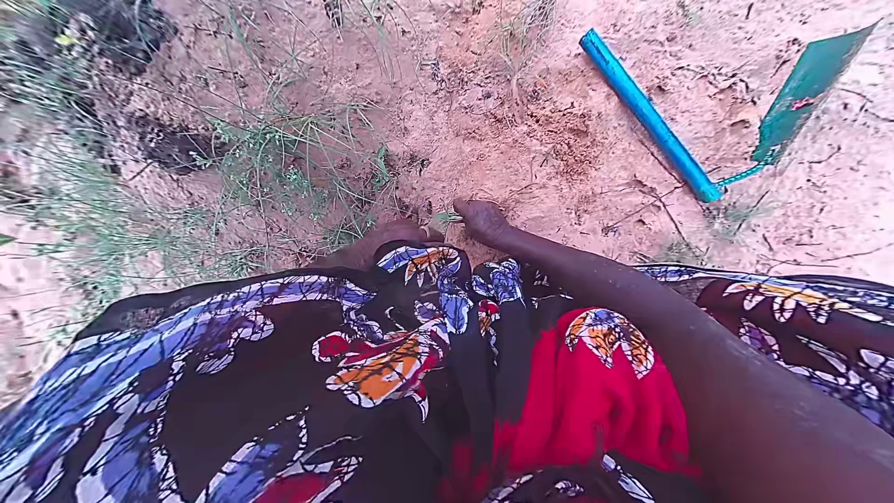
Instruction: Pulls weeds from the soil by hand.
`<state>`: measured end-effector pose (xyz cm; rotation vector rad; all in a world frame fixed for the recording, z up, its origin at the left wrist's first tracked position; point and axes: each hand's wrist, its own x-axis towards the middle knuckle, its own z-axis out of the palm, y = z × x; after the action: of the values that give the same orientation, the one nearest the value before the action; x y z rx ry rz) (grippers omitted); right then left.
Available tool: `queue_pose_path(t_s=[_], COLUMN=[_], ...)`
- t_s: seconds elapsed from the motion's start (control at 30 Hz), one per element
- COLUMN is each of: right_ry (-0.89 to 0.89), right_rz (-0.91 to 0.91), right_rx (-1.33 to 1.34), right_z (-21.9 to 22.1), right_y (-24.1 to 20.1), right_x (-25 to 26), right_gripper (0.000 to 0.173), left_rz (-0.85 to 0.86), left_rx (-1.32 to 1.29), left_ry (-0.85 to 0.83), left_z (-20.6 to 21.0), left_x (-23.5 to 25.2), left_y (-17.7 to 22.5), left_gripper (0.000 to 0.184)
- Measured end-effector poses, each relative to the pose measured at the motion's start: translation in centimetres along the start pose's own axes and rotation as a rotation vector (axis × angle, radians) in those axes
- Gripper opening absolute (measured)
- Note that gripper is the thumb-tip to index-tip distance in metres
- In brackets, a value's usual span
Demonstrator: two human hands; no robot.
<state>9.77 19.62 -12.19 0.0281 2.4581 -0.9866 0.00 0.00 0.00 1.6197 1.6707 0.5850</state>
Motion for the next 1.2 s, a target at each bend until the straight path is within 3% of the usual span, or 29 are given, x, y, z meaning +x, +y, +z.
queue_pose_path(t_s=[0.07, 0.17, 0.23, 0.3, 0.4, 0.53, 0.6, 0.67, 0.8, 1.0, 1.1, 1.2], right_ry=[0.049, 0.223, 0.362, 0.459, 0.518, 0.573, 0.621, 0.606, 0.458, 0.457, 0.551, 0.720], right_rz=[0.011, 0.102, 0.244, 0.402, 0.576, 0.649, 0.646, 0.648, 0.601, 0.586, 0.465, 0.262], right_rx=[0.017, 0.091, 0.195, 0.271, 0.344, 0.583, 0.759, 0.791, 0.463, 0.302, 0.187, 0.313], right_z=[-1.9, -6.6, -10.6, -14.0, -16.7, -17.0, -16.5, -16.6, -17.6, -16.0, -14.9, -13.7], right_y=[1.1, 3.8, 5.3, 6.8, 9.1, 11.0, 12.0, 12.1, 11.3, 10.6, 10.2, 9.9], right_x=[0.0, 0.7, 0.7, 0.4, -0.3, 1.1, 2.8, 4.0, 5.9, 9.3, 10.9, 12.2], right_gripper=[0.023, 0.025, 0.031, 0.033, 0.033, 0.037, 0.036, 0.035, 0.036, 0.047, 0.048, 0.036], left_rz=[-0.049, -0.273, -0.447, -0.602, -0.880, -1.286, -1.397, -1.494, -1.733, -1.757, -1.774, -1.782], left_rx=[0.328, 0.543, 0.626, 0.622, 0.468, 0.109, -0.020, -0.070, -0.132, -0.097, -0.090, -0.134], left_ry=[-0.176, -0.432, -0.596, -0.618, -0.368, 0.238, 0.581, 0.759, 0.893, 0.865, 0.829, 0.830], left_z=[-5.1, -10.1, -11.7, -11.2, -6.4, 2.5, 6.9, 10.9, 12.6, 12.4, 12.3, 11.9], left_x=[2.7, 6.9, 10.2, 13.3, 16.7, 19.9, 21.3, 21.8, 22.2, 22.3, 22.4, 22.4], left_y=[2.9, 5.4, 5.5, 3.9, -0.3, -3.5, -4.0, -4.7, -6.0, -6.1, -6.2, -6.1], left_gripper=[0.031, 0.035, 0.037, 0.037, 0.045, 0.078, 0.079, 0.078, 0.078, 0.083, 0.083, 0.082])
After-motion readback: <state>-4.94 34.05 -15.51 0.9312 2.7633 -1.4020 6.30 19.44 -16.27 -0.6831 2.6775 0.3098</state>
